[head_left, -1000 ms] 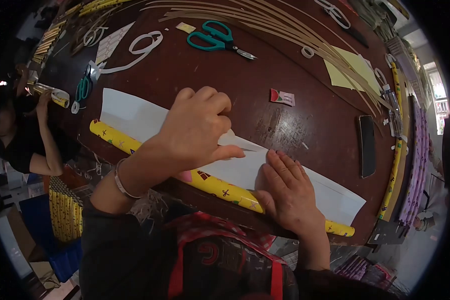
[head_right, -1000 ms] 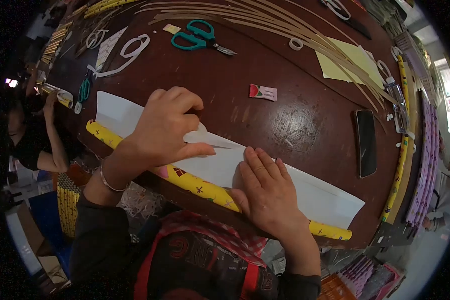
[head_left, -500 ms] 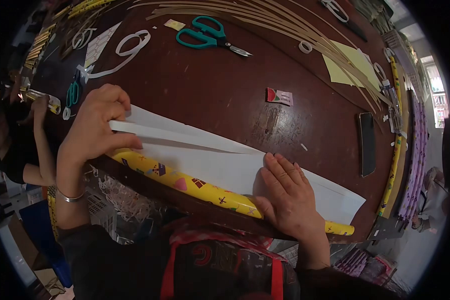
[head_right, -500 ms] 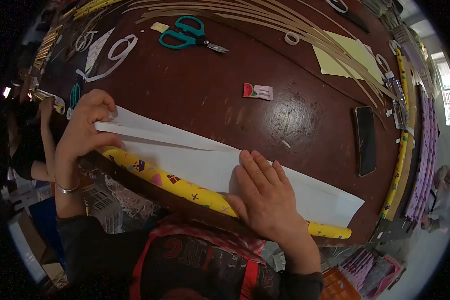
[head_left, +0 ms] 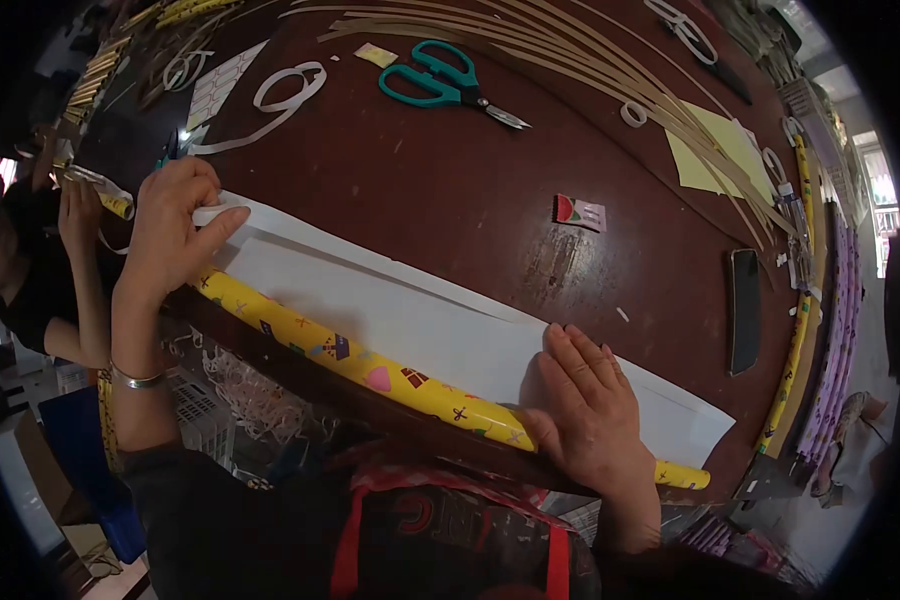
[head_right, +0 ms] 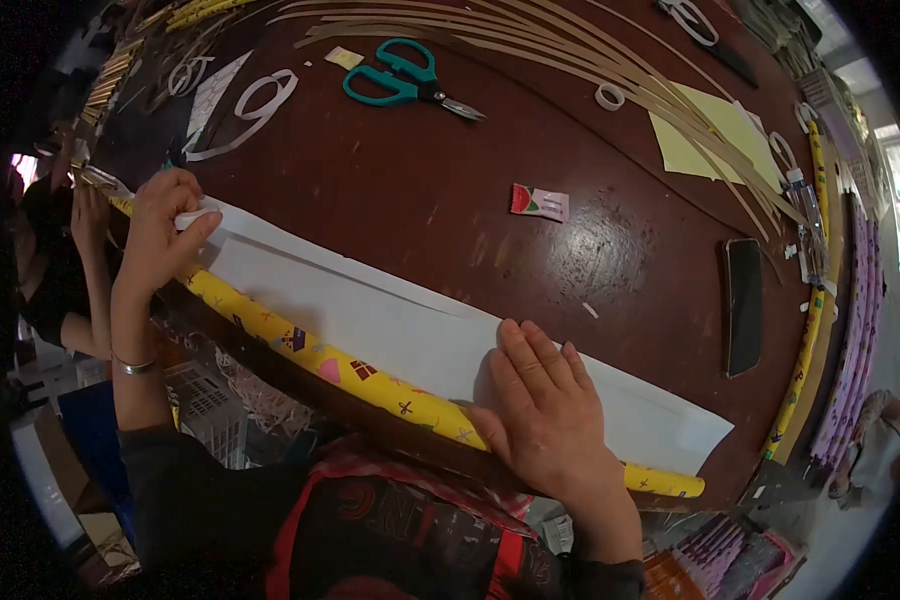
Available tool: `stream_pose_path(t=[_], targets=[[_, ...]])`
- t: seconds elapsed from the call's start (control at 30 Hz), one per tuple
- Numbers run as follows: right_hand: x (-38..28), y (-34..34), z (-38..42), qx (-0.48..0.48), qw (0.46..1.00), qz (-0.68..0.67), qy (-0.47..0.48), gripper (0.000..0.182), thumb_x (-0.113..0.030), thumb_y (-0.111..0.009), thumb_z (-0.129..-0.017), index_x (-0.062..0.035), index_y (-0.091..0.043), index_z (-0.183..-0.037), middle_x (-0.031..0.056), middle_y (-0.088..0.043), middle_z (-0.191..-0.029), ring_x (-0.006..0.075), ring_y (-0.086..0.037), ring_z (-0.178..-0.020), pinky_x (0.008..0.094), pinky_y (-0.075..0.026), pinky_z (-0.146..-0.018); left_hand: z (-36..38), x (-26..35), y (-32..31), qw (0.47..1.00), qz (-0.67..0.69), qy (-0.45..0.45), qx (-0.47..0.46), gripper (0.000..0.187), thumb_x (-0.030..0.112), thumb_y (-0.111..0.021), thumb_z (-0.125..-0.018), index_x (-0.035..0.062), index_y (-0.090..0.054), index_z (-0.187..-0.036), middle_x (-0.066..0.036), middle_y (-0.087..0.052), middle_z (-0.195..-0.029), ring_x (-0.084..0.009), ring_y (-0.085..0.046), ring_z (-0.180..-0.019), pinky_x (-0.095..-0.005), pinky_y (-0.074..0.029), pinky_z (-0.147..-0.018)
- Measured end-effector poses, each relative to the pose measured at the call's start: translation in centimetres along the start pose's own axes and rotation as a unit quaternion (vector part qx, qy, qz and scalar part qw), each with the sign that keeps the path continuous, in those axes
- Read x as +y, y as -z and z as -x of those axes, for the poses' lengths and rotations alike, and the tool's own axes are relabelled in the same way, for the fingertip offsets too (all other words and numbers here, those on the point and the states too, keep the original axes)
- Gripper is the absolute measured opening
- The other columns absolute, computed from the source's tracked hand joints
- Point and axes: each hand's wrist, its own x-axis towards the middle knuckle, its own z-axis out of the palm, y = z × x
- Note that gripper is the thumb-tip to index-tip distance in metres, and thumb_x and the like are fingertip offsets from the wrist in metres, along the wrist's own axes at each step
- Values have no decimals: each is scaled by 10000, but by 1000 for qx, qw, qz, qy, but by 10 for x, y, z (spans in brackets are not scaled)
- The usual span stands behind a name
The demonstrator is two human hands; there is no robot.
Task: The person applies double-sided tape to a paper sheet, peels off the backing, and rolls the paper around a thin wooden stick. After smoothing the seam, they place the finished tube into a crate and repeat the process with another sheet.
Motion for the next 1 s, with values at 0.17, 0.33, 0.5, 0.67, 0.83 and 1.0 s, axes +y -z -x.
stream_pose_path(t=[0.17, 0.33, 0.5, 0.67, 0.83, 1.0], targets=[[0, 0, 0, 0, 1000, -1, -5, 510, -313, -719, -803, 17, -598, -1174, 200, -496, -1393, 371, -476, -1295, 573, -405, -1012, 11, -7, -3, 998, -61, 14, 13, 408, 368, -734, -757, 12, -537, -736, -90, -557, -912, -296, -547, -859, -411, -394, -851], [0, 0, -1, -2, 1000, -1, -5, 516, -314, -722, -800, 19, -600, -1174, 198, -498, -1392, 373, -479, -1292, 569, -405, -1012, 13, -2, -13, 991, -124, 20, 35, 402, 391, -724, -773, 24, -562, -742, -78, -559, -953, -292, -549, -915, -447, -376, -926], [1, 0, 0, 2, 1000, -4, 0, 521, -308, -724, -798, 17, -596, -1184, 197, -498, -1393, 375, -475, -1294, 561, -402, -1015, 8, 1, -18, 984, -171, 37, 42, 412, 423, -719, -781, 33, -589, -751, -79, -572, -990, -287, -554, -992, -513, -344, -1004], [2, 0, 0, -4, 1000, -9, 0, 520, -292, -726, -796, 17, -590, -1191, 202, -495, -1396, 378, -474, -1295, 561, -391, -1023, 8, 2, -23, 983, -173, 43, 41, 393, 408, -731, -774, 38, -599, -756, -74, -578, -1010, -282, -552, -1014, -526, -343, -1013], [2, -1, 0, -3, 1000, -9, 0, 525, -303, -726, -794, 16, -591, -1189, 204, -493, -1397, 380, -476, -1293, 564, -388, -1026, 8, 4, -24, 981, -184, 53, 39, 382, 396, -749, -755, 44, -602, -759, -67, -582, -1015, -273, -553, -1019, -543, -340, -1015], [1, 0, 1, -9, 1000, -7, -2, 526, -307, -728, -791, 9, -593, -1190, 205, -490, -1401, 379, -473, -1295, 567, -380, -1033, 8, 6, -25, 983, -169, 39, 51, 359, 377, -766, -734, 57, -607, -767, -54, -577, -987, -262, -554, -1012, -549, -342, -1007]])
